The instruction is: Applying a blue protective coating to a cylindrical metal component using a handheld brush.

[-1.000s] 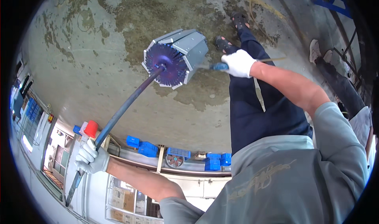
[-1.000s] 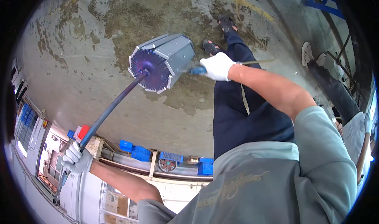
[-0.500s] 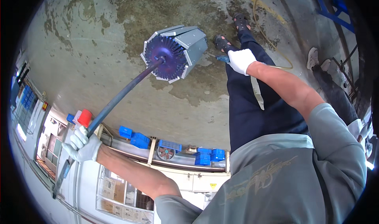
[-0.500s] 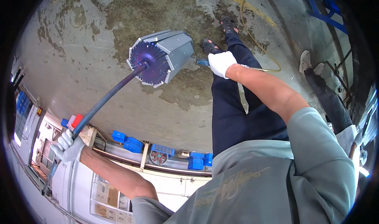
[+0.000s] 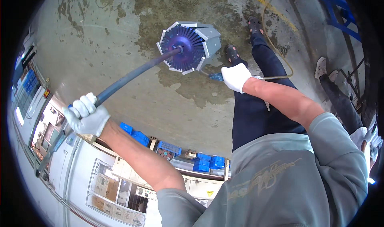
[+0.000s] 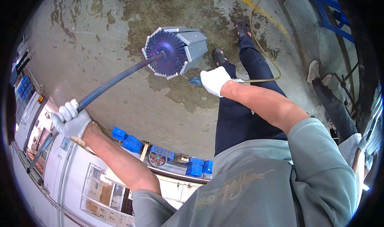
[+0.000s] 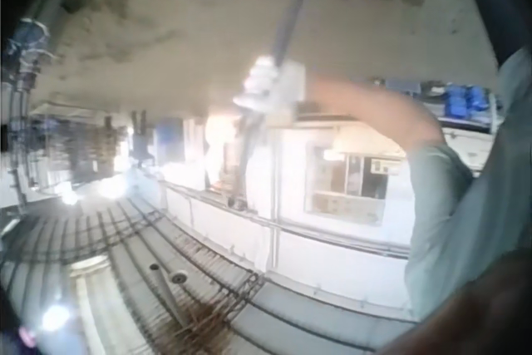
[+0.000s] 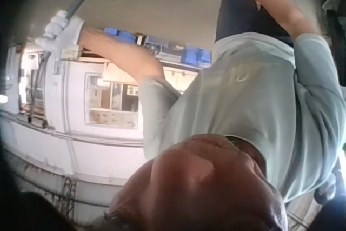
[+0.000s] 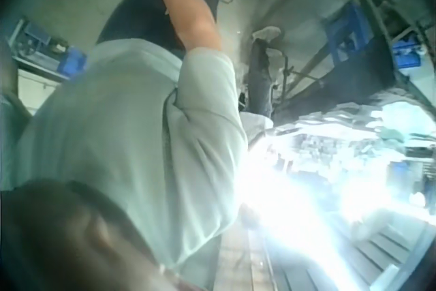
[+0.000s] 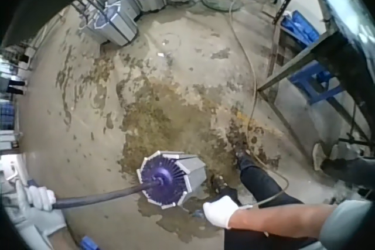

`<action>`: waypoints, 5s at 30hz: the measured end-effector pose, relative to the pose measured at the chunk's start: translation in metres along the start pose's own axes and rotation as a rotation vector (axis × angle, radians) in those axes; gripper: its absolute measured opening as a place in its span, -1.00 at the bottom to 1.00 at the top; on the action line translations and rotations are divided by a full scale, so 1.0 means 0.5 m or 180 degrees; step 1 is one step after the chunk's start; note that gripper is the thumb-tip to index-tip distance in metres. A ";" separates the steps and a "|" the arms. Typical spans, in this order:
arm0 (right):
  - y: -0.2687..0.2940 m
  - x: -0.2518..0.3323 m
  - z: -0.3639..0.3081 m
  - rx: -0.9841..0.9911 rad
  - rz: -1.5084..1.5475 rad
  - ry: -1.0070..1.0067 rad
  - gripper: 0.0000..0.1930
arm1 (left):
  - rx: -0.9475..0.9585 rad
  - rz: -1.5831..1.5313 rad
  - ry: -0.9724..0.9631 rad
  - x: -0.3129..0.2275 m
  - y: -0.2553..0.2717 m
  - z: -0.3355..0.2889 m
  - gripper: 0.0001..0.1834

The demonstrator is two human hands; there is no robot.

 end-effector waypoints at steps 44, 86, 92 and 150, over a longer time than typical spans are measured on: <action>0.153 0.280 0.322 0.1098 -0.0100 0.0027 -0.72 | -0.0043 0.0219 -0.0418 0.042 -0.102 -0.068 -0.54; -0.059 -0.088 0.140 0.0689 -0.0577 -0.0365 -0.72 | -0.1893 0.0670 -0.0398 -0.036 0.465 -0.240 -0.45; -0.068 -0.116 0.174 0.0060 -0.0462 -0.0742 -0.79 | -0.3368 0.0877 -0.0722 -0.029 0.476 -0.325 -0.51; -0.041 -0.146 0.256 0.0402 0.0451 -0.0082 -0.82 | -0.1749 0.2199 -0.0416 0.192 -0.029 0.486 -0.58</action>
Point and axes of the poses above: each hand's wrist, its own z-axis towards the middle knuckle, its own y-axis out of the back of the hand, x = y × z, the point moved 2 cm from there along z, towards the middle knuckle, and after that the axes turned 14 degrees about -y, right-handed, at the moved point
